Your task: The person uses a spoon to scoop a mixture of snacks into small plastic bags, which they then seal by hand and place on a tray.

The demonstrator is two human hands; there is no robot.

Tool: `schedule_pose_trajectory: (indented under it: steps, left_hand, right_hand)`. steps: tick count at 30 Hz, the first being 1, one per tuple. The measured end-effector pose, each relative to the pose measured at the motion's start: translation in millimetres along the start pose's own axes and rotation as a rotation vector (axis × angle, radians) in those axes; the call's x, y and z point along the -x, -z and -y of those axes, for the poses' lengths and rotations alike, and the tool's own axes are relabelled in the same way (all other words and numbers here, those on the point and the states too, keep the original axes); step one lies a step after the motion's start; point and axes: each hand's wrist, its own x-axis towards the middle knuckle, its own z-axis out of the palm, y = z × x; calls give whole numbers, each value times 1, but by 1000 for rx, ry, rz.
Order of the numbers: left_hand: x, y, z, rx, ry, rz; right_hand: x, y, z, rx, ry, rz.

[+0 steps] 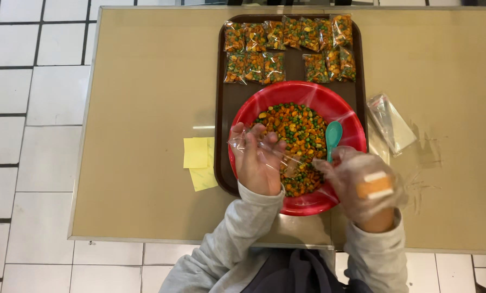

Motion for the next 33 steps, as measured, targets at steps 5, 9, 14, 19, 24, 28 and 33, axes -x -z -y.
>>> schedule_pose_trajectory:
  steps: [5, 9, 14, 19, 24, 28, 33]
  left_hand:
    - [-8, -4, -3, 17, 58, -33]
    - [-10, -1, -4, 67, 100, -42]
    - [-14, 2, -6, 91, 118, -29]
    - [-9, -14, -23, 95, 161, -140]
    - [-10, -9, -20, 140, 150, -83]
    - [-7, -13, -21, 111, 178, -125]
    - [-8, 4, -13, 92, 163, 15]
  right_hand:
    - [-14, -30, -25, 676, -73, 84]
    - [-14, -66, -62, 601, -162, -270]
    - [-27, -64, -85, 344, -67, -230]
    - [-12, -23, -109, -1608, -243, 17]
    - [-33, 31, -38, -277, -432, 185]
    - [-47, 13, -46, -127, 244, -140]
    - [-76, -10, -39, -626, -644, -49]
